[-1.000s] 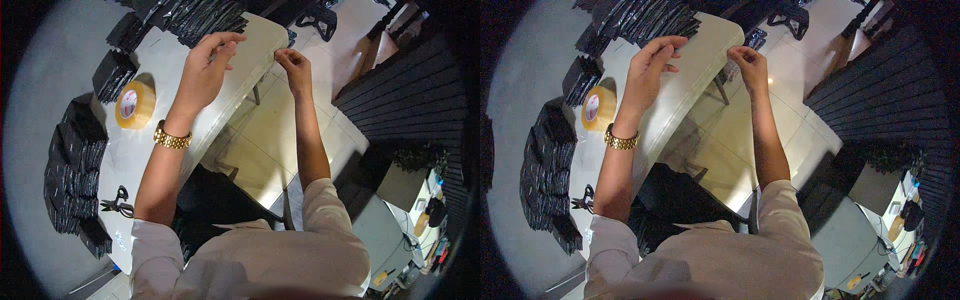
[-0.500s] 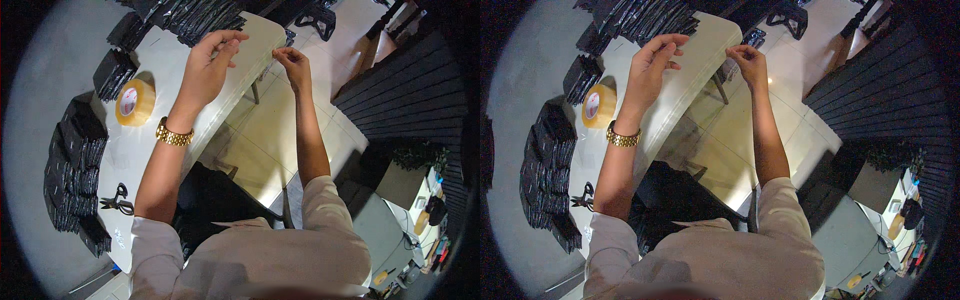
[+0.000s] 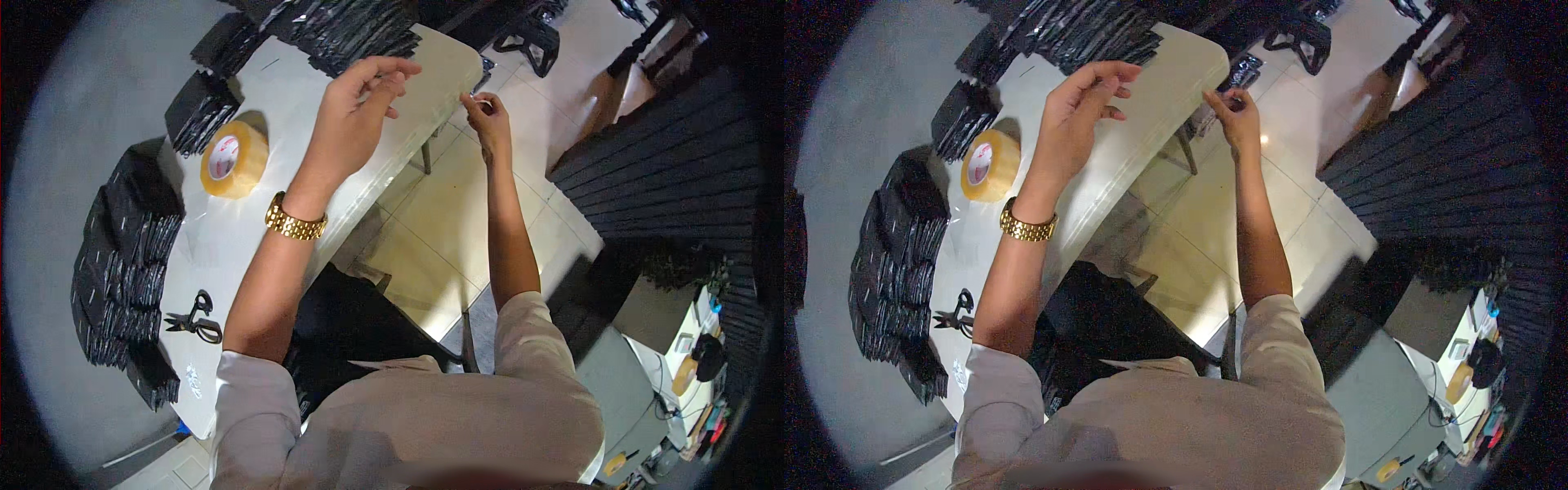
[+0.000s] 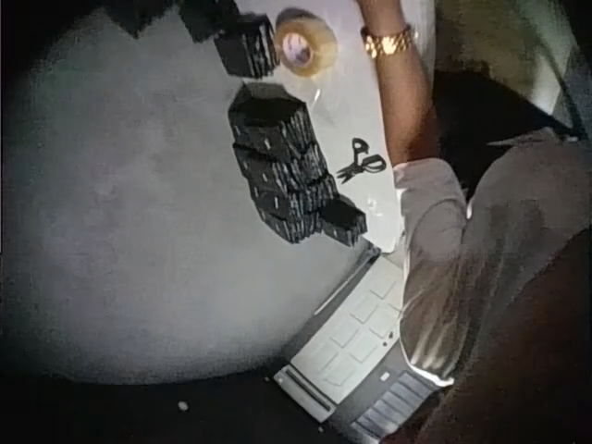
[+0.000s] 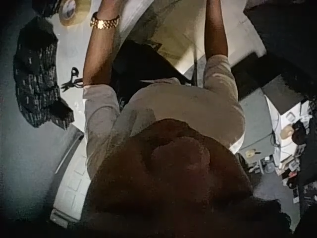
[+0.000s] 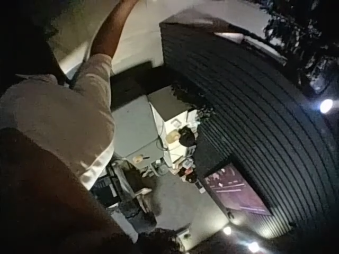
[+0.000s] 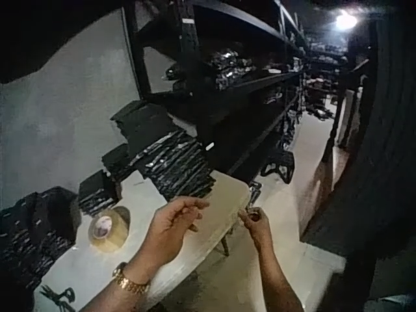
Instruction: Preparing black shipping envelopes by cutting and applying adhesive labels or protective strips.
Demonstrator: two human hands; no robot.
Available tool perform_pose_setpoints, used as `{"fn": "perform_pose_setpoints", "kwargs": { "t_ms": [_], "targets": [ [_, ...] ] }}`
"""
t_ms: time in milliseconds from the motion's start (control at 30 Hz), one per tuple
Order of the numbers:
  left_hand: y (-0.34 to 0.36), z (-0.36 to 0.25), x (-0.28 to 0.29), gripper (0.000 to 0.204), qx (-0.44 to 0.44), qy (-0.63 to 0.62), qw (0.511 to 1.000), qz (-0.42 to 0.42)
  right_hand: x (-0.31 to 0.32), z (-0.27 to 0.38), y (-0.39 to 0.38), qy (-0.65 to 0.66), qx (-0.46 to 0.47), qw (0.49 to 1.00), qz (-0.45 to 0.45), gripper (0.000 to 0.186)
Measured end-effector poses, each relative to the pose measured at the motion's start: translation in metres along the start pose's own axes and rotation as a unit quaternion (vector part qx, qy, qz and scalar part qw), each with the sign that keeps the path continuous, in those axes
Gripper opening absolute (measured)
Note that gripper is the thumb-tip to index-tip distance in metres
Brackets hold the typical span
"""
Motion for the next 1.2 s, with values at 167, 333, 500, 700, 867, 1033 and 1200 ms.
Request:
{"fn": "perform_pose_setpoints", "kwargs": {
  "t_ms": [167, 333, 500, 700, 867, 1033, 1200],
  "targets": [
    [-0.032, -0.016, 0.015, 0.022, -0.029, -0.011, 0.999, -0.011, 0.017, -0.040, -0.020, -0.034, 0.002, 0.998, -0.046, 0.025],
    [-0.098, -0.050, 0.040, 0.007, 0.050, -0.012, 0.998, -0.030, 0.014, 0.035, -0.076, 0.046, 0.074, 0.990, -0.111, 0.020],
    [-0.179, -0.070, 0.091, 0.007, 0.035, 0.001, 0.996, -0.077, -0.051, 0.152, -0.146, 0.035, 0.189, 0.980, 0.044, 0.018],
    [-0.293, -0.062, 0.194, 0.019, 0.057, 0.026, 0.948, -0.314, -0.183, 0.221, -0.227, -0.076, 0.383, 0.844, 0.368, 0.018],
    [-0.354, -0.052, 0.266, 0.017, 0.121, 0.090, 0.904, -0.401, -0.314, 0.235, -0.276, -0.135, 0.413, 0.747, 0.504, 0.021],
    [-0.354, -0.052, 0.268, 0.008, 0.076, 0.142, 0.901, -0.404, -0.408, 0.171, -0.278, -0.329, 0.371, 0.717, 0.490, 0.037],
    [-0.362, -0.045, 0.282, 0.029, 0.113, 0.166, 0.886, -0.417, -0.433, 0.168, -0.297, -0.378, 0.423, 0.694, 0.443, 0.038]
  ]
}}
Point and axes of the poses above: each hand's wrist, its own y-axis towards the middle knuckle, its own x-axis out of the back of the hand, z = x × y, the point moved 3 cm from there along y, towards the middle knuckle, and after that the axes turned 10 degrees about -y, right-handed, at the moved point
